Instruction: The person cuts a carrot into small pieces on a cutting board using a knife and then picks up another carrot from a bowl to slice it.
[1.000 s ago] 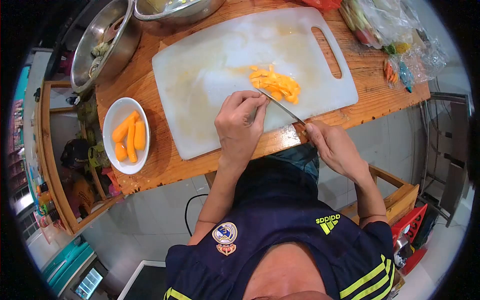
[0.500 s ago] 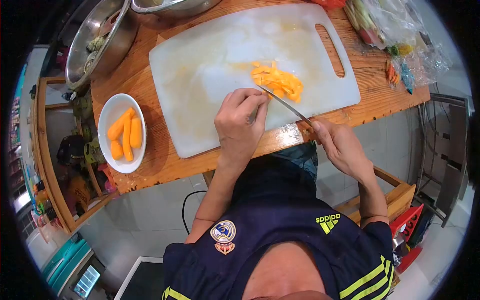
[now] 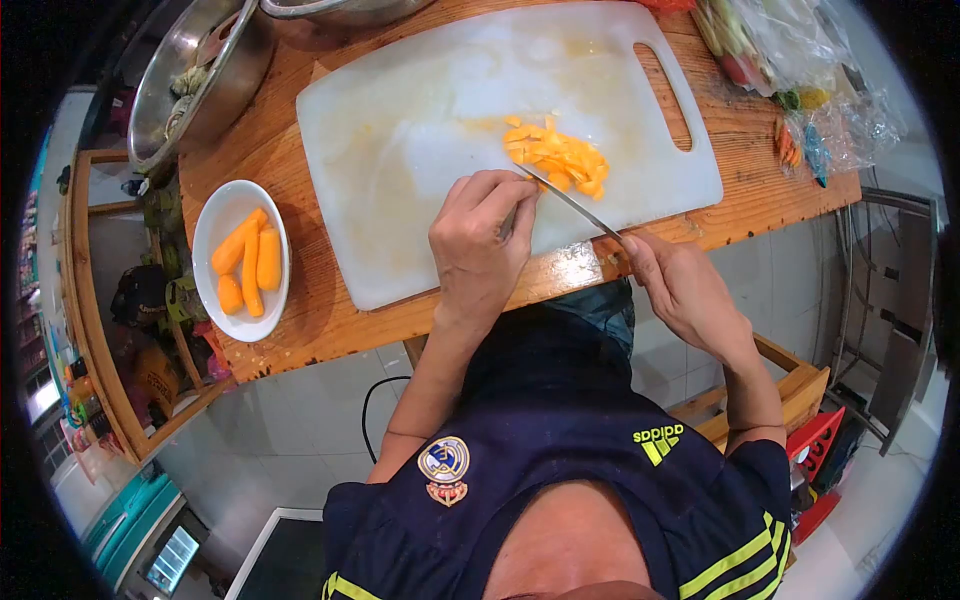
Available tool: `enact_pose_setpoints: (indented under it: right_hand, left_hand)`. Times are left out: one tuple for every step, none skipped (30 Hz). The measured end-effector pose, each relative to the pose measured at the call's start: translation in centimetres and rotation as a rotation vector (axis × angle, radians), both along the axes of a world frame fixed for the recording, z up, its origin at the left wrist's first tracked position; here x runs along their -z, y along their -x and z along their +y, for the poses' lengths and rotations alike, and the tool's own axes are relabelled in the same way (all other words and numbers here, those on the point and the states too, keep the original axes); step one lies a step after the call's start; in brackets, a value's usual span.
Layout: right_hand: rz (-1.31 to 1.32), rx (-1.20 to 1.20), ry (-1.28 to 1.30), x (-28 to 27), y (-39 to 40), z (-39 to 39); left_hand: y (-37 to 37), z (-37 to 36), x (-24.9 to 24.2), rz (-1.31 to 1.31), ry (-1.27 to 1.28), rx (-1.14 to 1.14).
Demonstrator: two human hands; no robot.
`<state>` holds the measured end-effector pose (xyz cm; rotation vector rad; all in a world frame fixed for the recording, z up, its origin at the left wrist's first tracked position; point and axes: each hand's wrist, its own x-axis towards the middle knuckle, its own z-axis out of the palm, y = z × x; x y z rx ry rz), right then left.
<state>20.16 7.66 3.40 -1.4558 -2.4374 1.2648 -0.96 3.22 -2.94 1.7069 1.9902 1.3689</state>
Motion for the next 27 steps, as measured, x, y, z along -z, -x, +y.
enact_pose_setpoints:
  right_hand:
    - [-0.004, -0.009, 0.003, 0.0, 0.1, 0.1]
    - [-0.009, -0.017, 0.005, 0.0, 0.1, 0.1]
    - [-0.007, -0.020, -0.003, 0.1, 0.1, 0.2]
    - [-0.004, -0.024, -0.010, 0.3, 0.1, 0.3]
    - [0.000, -0.029, -0.017, 0.4, 0.1, 0.3]
    - [-0.018, -0.034, -0.029, 0.2, 0.3, 0.3]
    - [-0.034, -0.039, -0.043, -0.2, 0.6, 0.3]
    - [-0.051, -0.044, -0.056, -0.4, 0.9, 0.3]
    - [-0.055, -0.057, -0.072, -0.3, 1.1, 0.3]
    - [-0.060, -0.067, -0.089, 0.0, 1.2, 0.3]
    - [-0.065, -0.073, -0.106, 0.2, 1.3, 0.2]
    - [-0.090, -0.075, -0.102, 0.4, 1.5, 0.3]
    - [-0.114, -0.078, -0.099, 0.6, 1.9, 0.5]
    - [-0.135, -0.083, -0.097, 0.8, 2.1, 0.6]
    - [-0.131, -0.092, -0.106, 0.8, 2.1, 0.7]
    - [-0.126, -0.102, -0.115, 0.9, 2.1, 0.7]
    - [-0.120, -0.113, -0.127, 0.9, 2.2, 0.7]
    - [-0.086, -0.108, -0.131, 1.0, 2.0, 0.7]
    - [-0.051, -0.106, -0.135, 1.1, 1.4, 0.5]
    - [-0.018, -0.107, -0.138, 1.1, 0.9, 0.4]
    - [-0.058, -0.088, -0.106, 0.7, 0.4, 0.3]
    - [-0.101, -0.070, -0.078, 0.2, -0.2, 0.3]
    - [-0.148, -0.054, -0.053, -0.3, -0.7, 0.4]
    - [-0.119, -0.034, -0.034, -0.7, -1.0, 0.4]
    - [-0.090, -0.015, -0.013, -1.0, -1.3, 0.5]
    - [-0.061, 0.003, 0.010, -1.3, -1.5, 0.5]
    - [-0.063, -0.002, -0.001, -1.5, -1.5, 0.4]
  left_hand:
    - [0.0, 0.0, -0.1, 0.000, 0.006, 0.001]
    - [0.0, 0.0, 0.0, 0.002, 0.001, 0.001]
    - [0.0, 0.0, 0.1, 0.004, -0.004, 0.001]
    - [0.0, 0.0, 0.1, 0.007, -0.008, 0.000]
    - [0.0, 0.0, 0.1, 0.008, -0.006, 0.000]
    - [0.0, 0.0, 0.1, 0.008, -0.004, -0.001]
    - [0.0, 0.0, 0.1, 0.009, -0.002, -0.002]
    - [0.0, 0.0, 0.0, 0.007, 0.001, -0.003]
    - [0.1, 0.0, 0.0, 0.005, 0.004, -0.003]
    - [0.0, 0.0, 0.0, 0.002, 0.006, -0.001]
    - [0.0, 0.0, 0.0, -0.001, 0.005, -0.004]
    - [0.0, 0.0, 0.1, -0.004, 0.003, -0.007]
    - [-0.1, 0.0, 0.2, -0.006, 0.001, -0.010]
    - [-0.1, 0.0, 0.1, -0.003, -0.004, -0.009]
    - [-0.1, 0.0, 0.1, 0.000, -0.010, -0.011]
    - [-0.1, 0.0, 0.0, 0.005, -0.015, -0.015]
    - [-0.1, 0.0, 0.0, 0.016, -0.020, -0.016]
    - [-0.2, 0.0, 0.0, 0.026, -0.026, -0.018]
    - [-0.2, 0.0, -0.1, 0.037, -0.033, -0.023]
    - [-0.2, 0.0, 0.0, 0.034, -0.021, -0.026]
    - [-0.2, 0.0, 0.1, 0.030, -0.012, -0.031]
    - [-0.3, 0.1, 0.1, 0.023, -0.004, -0.039]
    - [-0.3, 0.4, 0.0, 0.053, -0.010, -0.040]
    - [-0.3, 0.6, -0.2, 0.082, -0.015, -0.042]
    - [-0.3, 0.8, -0.3, 0.110, -0.019, -0.046]
    - [-0.3, 1.1, -0.3, 0.083, -0.027, -0.051]
    - [-0.2, 1.3, -0.4, 0.060, -0.035, -0.054]
